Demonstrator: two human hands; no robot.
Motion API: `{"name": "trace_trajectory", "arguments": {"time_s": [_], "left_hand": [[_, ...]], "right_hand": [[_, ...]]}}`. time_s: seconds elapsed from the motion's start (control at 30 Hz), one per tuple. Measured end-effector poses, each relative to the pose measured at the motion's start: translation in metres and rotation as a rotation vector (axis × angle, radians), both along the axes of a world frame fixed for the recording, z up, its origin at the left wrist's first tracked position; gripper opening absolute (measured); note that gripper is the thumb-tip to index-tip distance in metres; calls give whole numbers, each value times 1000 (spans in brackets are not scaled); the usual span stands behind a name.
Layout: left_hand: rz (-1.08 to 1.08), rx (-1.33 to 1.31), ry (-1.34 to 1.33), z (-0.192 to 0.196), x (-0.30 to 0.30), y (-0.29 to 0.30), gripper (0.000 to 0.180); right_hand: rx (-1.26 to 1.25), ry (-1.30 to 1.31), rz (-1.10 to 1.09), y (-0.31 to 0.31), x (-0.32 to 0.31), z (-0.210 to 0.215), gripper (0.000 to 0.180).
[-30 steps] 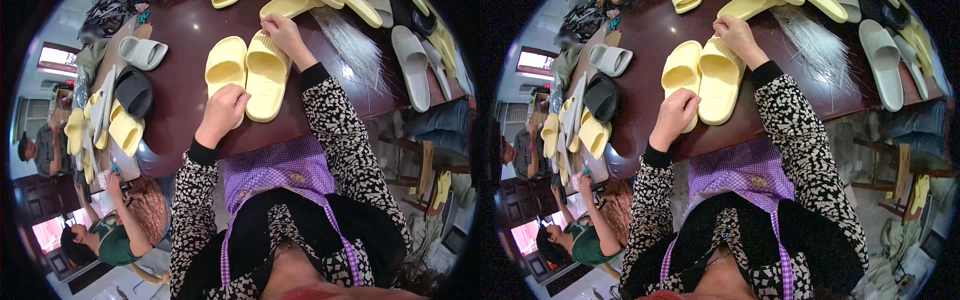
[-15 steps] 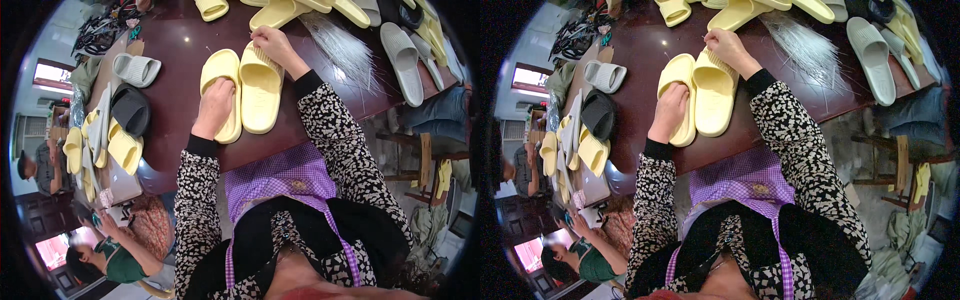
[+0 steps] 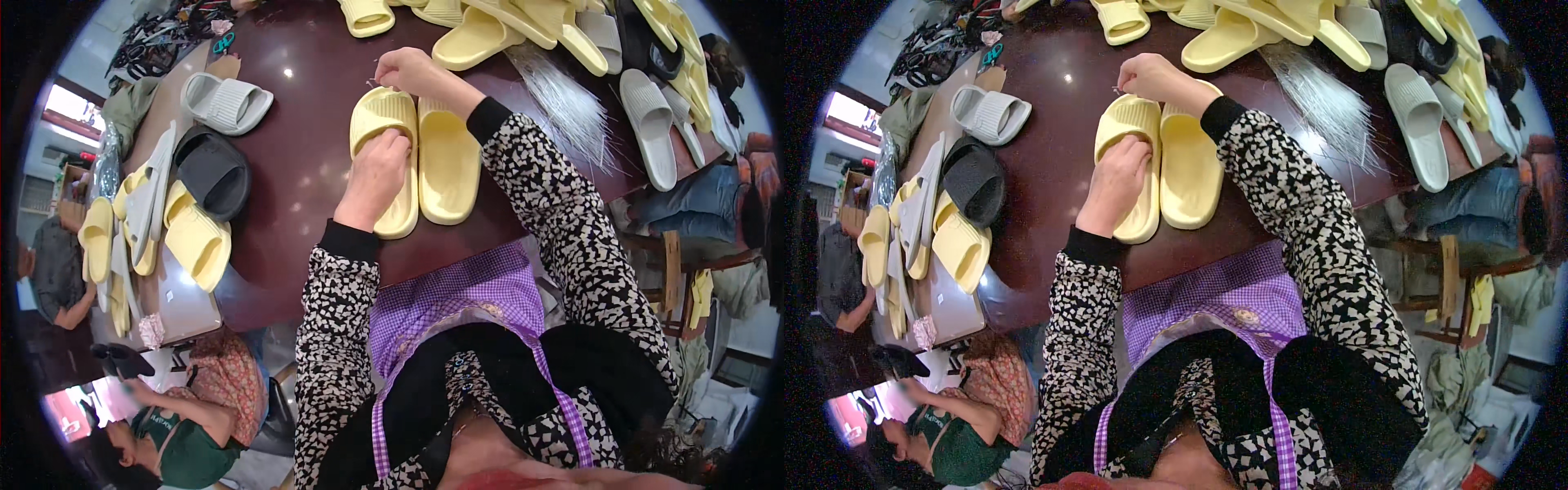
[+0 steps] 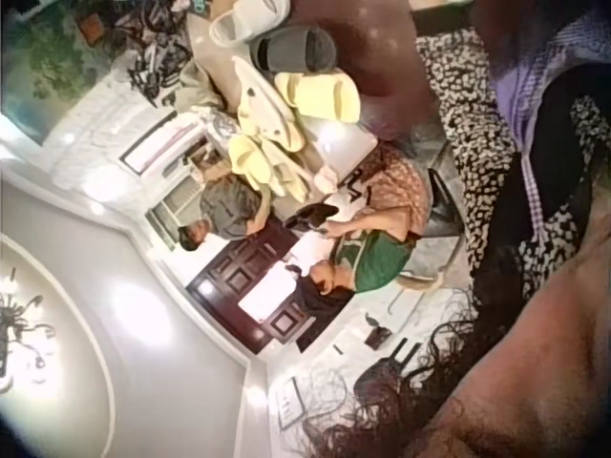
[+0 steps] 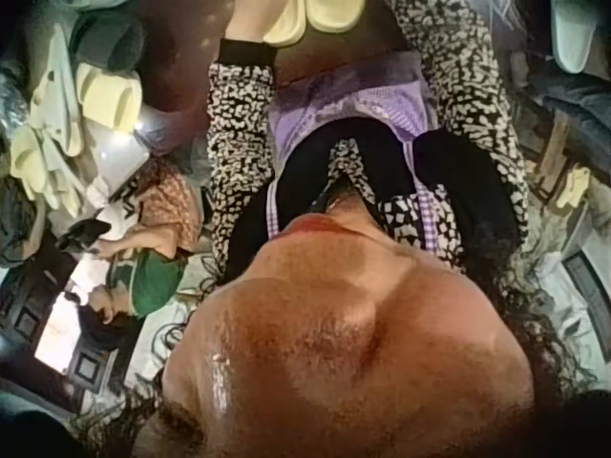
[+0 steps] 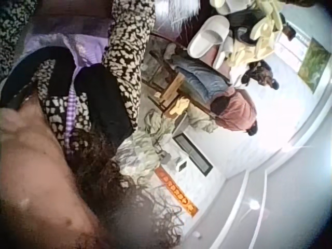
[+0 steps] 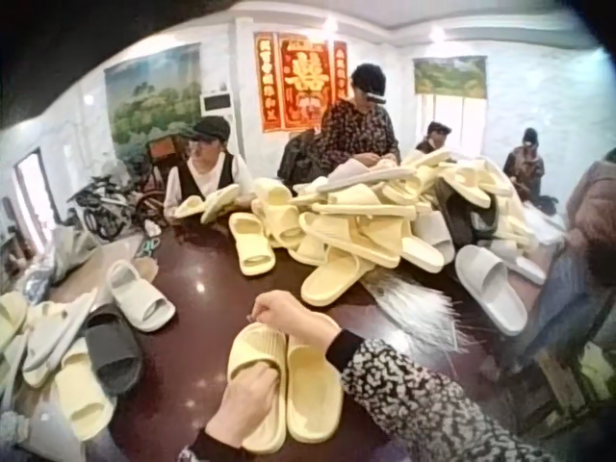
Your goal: The person pairs slippers by threading plastic fasteners through each pair of slippers by hand to tie them together and placing the fastened slippers on the table.
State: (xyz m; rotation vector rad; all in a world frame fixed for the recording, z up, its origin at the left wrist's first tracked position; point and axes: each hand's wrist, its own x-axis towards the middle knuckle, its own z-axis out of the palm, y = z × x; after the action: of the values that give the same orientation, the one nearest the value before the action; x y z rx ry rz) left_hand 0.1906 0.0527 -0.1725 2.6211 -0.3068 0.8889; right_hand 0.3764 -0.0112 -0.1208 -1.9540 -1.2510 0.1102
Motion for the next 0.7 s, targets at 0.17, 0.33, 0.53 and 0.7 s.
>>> {"name": "trace_trajectory", "arguments": {"time_s": [0.17,0.33,0.53,0.7], "left_hand": [[5,4,-35,1,1,-2,3],[26,-17,-64,2,0,-4,4],[-56,-303,-447,20,-1,-4,15],[9,-1012,-229,28,-6,20,17]], "right_hand": [[-156,237,63,19,0,0,15],[-26,248,53,17,-5,1,16],[213,363,62,-4,-13,-3,12],[257,439,241,-14,-45,1,8]]}}
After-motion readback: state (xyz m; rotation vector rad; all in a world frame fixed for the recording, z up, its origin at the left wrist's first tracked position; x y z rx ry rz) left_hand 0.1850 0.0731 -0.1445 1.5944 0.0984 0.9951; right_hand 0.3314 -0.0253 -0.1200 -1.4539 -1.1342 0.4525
